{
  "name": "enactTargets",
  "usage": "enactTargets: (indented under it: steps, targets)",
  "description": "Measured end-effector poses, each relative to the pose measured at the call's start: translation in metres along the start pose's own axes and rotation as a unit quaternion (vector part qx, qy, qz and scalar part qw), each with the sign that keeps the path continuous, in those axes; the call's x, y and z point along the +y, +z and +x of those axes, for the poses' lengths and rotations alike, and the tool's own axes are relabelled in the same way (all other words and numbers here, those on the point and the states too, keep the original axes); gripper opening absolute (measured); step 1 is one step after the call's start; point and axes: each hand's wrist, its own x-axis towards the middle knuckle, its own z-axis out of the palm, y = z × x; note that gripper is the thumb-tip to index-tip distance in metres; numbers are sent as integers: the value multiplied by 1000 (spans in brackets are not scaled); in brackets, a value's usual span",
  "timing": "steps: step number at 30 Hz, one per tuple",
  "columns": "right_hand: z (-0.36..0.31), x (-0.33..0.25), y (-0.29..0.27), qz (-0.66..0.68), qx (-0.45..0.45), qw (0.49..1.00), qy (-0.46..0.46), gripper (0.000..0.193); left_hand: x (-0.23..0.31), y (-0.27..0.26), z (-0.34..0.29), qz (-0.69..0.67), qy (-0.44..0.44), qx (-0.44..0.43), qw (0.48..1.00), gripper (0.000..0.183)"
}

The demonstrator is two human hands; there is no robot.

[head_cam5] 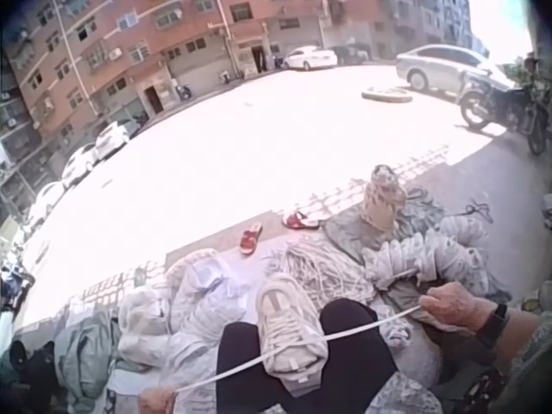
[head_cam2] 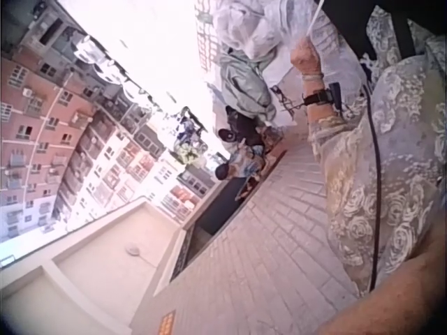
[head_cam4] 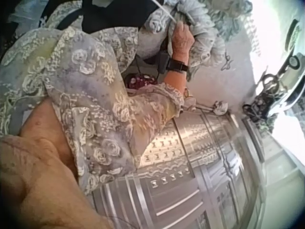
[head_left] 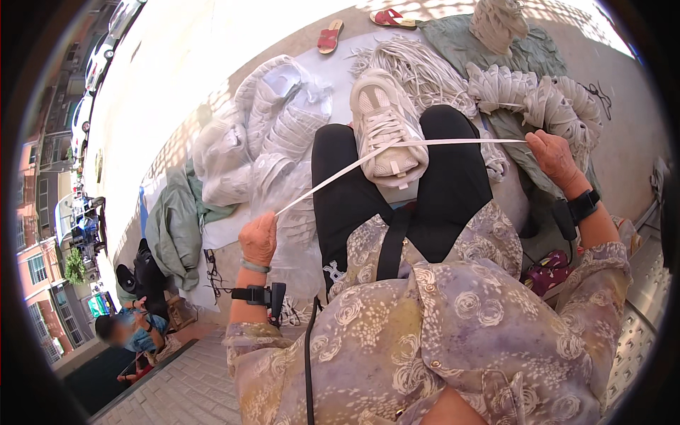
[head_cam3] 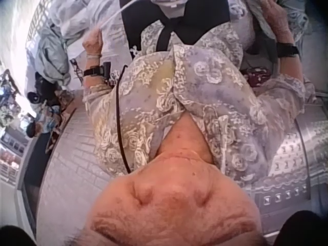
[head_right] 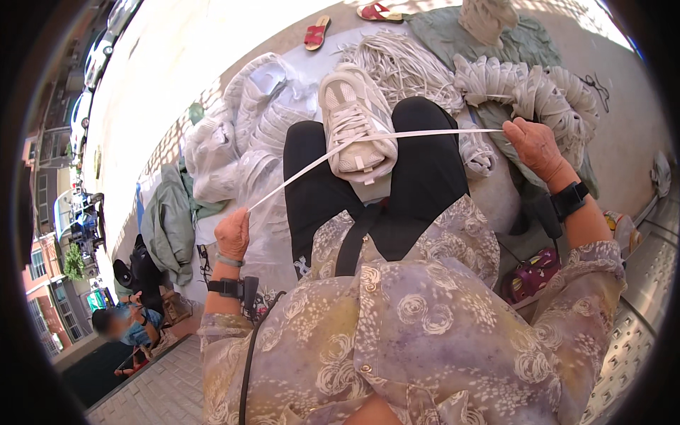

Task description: Insert laces into a white sneaker while sitting outdoors.

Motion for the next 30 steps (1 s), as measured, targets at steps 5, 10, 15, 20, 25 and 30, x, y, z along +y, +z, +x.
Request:
enactTargets:
  steps: [5,10,15,20,25,30]
  targets:
    - [-52,47,0,-48,68,989,121,6,-43,-3,-44,32,-134,-43,989,14]
    - [-62,55,29,160,103,918,348,22,-47,13,-46,-70,-351,-162,920,24]
    - [25,-58,17,646,-129,592,464,25,60,4,54,-602,-458,-360,546,25]
    - [99,-111,36,707,-202,566,372,16,92,37,118,-669,-370,-401,506,17]
    - [139,-119,57,702,-97,610,354,15,99,66,161,-661,-361,-338,565,12]
    - [150,-117,62,717,34,601,352,20,105,76,178,-669,-411,-191,589,9]
